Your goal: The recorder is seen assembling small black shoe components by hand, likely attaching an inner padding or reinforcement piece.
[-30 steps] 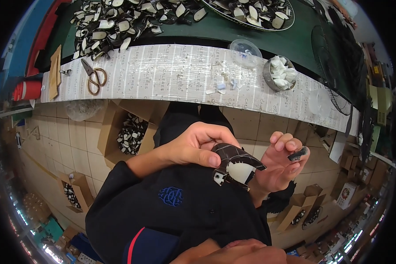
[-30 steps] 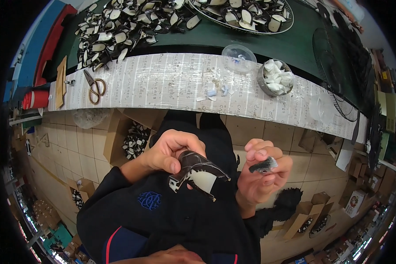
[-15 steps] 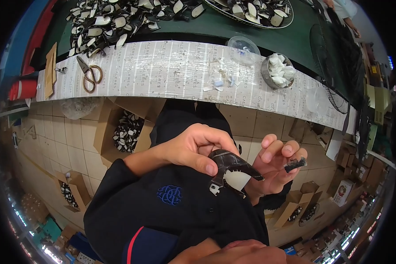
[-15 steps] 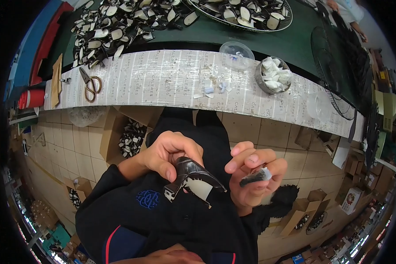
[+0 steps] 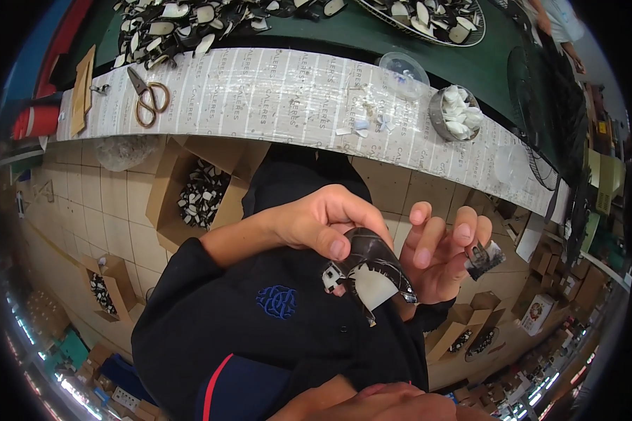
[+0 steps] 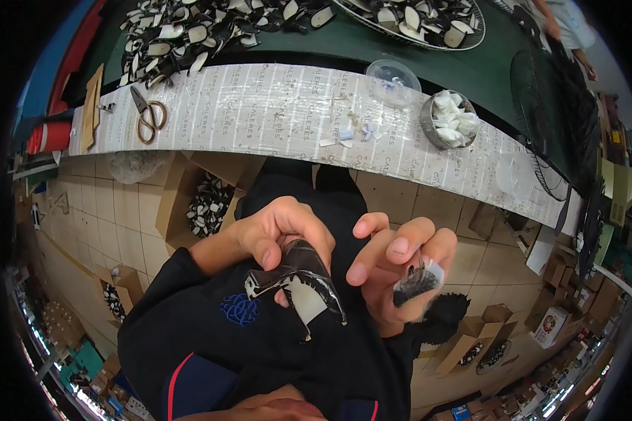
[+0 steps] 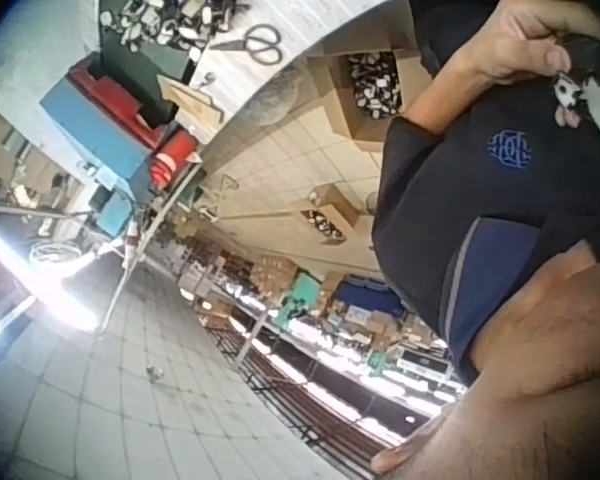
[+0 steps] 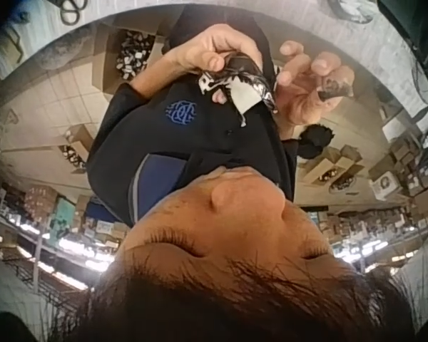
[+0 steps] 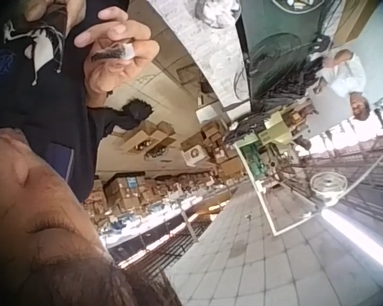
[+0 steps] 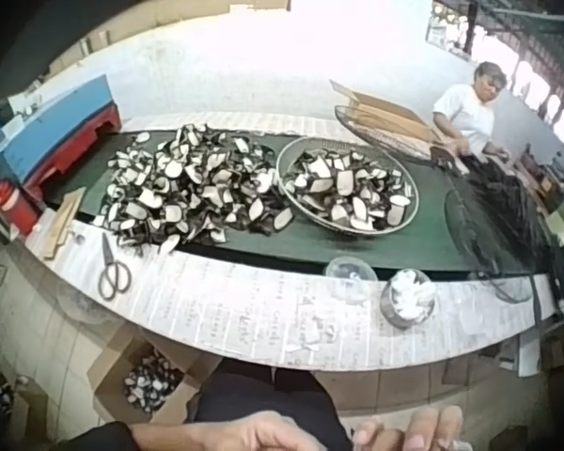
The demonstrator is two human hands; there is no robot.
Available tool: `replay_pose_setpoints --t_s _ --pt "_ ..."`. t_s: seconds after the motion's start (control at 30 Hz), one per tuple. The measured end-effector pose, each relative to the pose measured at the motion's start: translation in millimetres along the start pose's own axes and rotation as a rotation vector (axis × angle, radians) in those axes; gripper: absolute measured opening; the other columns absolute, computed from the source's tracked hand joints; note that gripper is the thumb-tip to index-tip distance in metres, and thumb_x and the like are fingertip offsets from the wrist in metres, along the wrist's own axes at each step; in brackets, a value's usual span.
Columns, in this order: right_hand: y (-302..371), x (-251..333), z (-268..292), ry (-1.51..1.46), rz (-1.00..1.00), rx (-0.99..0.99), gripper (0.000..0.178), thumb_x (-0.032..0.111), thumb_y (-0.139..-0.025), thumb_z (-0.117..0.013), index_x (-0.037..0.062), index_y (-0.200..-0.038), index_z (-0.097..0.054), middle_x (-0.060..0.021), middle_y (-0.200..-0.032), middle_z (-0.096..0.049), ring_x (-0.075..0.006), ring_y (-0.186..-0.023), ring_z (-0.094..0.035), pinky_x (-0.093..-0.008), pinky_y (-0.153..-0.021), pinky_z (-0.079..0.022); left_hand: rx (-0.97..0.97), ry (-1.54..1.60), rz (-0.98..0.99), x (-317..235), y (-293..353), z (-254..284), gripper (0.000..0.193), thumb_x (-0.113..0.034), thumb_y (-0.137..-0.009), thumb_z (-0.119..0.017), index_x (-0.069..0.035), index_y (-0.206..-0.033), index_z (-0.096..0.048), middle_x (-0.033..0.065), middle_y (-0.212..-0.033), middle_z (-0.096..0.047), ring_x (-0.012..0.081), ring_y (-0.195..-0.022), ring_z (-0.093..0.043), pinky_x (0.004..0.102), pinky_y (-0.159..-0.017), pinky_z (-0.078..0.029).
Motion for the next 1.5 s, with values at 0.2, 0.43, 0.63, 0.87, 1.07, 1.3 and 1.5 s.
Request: replay_pose_setpoints --t_s 0.2,0.43,0.63,0.87,1.07,1.3,1.5 --pt "-5.2 1.2 -8.8 -0.034 -0.022 0.115 0.018 0.019 -0.093 -0.057 0.0131 -0.102 -0.043 -0.0003 -0.106 -0.052 -0.017 -0.064 -0.06 -0.0464 -0.091 -0.034 0.006 -0.049 -0.012 -1.6 -0.1 3.3 0.049 -0.02 -0.08 -0.075 0.013 -0.112 -0.057 0.0146 -0.101 -0.065 0.0153 -0.091 -0.063 0.0256 -0.081 -0.05" --pt "-3.1 3.0 -17.4 -0.014 -0.033 0.207 0.016 0.014 -0.094 -0.055 0.013 -0.104 -0.043 0.003 -0.109 -0.052 -0.0118 -0.062 -0.058 -0.0448 -0.093 -0.03 0.044 -0.09 -0.004 -0.5 -0.2 6.4 0.05 -0.018 -0.079 -0.076 0.014 -0.112 -0.057 0.0145 -0.101 -0.065 0.0148 -0.09 -0.062 0.0258 -0.079 -0.05" --pt "1.7 3.1 -15.2 -0.029 -0.023 0.219 0.017 0.011 -0.093 -0.056 0.0122 -0.105 -0.043 0.0017 -0.107 -0.054 -0.0131 -0.06 -0.06 -0.0449 -0.092 -0.029 0.089 -0.108 -0.004 2.4 -0.2 8.6 0.05 -0.02 -0.08 -0.075 0.014 -0.112 -0.058 0.0144 -0.101 -0.065 0.0147 -0.088 -0.061 0.0255 -0.077 -0.049" --pt "5.1 0.9 -13.1 -0.04 0.009 0.237 0.017 0.009 -0.092 -0.057 0.012 -0.103 -0.043 0.0015 -0.105 -0.054 -0.0139 -0.059 -0.06 -0.0449 -0.092 -0.028 0.106 -0.126 -0.006 3.7 -2.1 9.5 0.051 -0.023 -0.081 -0.074 0.014 -0.112 -0.058 0.0156 -0.102 -0.064 0.0161 -0.091 -0.061 0.0266 -0.079 -0.049" --pt "6.5 -0.1 -13.6 -0.05 0.029 0.224 0.017 0.01 -0.092 -0.058 0.0115 -0.102 -0.044 0.0011 -0.104 -0.054 -0.0154 -0.06 -0.06 -0.0456 -0.092 -0.028 0.107 -0.123 -0.026 4.9 -2.7 10.5 0.051 -0.025 -0.082 -0.073 0.014 -0.112 -0.058 0.0176 -0.105 -0.064 0.0175 -0.094 -0.062 0.0269 -0.082 -0.049" --pt "5.6 -2.3 -9.8 -0.085 0.015 0.238 0.016 0.01 -0.092 -0.057 0.011 -0.102 -0.044 -0.0005 -0.103 -0.053 -0.0166 -0.061 -0.06 -0.046 -0.092 -0.028 0.105 -0.097 -0.029 4.9 -2.6 12.9 0.05 -0.024 -0.081 -0.073 0.015 -0.11 -0.058 0.0186 -0.104 -0.065 0.0186 -0.093 -0.063 0.0278 -0.083 -0.05" --pt "8.6 -3.2 -6.9 -0.012 -0.023 0.14 0.012 0.014 -0.095 -0.054 0.0114 -0.101 -0.045 -0.0009 -0.103 -0.052 -0.0134 -0.059 -0.056 -0.0448 -0.096 -0.029 -0.063 -0.114 -0.112 1.3 -4.5 3.0 0.059 -0.03 -0.081 -0.073 0.023 -0.1 -0.057 0.0215 -0.077 -0.062 0.0217 -0.052 -0.064 0.026 -0.042 -0.052"
Point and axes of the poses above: each hand's wrist, its own y-axis away from the middle knuckle, its own z-axis out of the back of the hand, x = y × z, the point moved 3 cm from there along -y, towards the middle knuckle
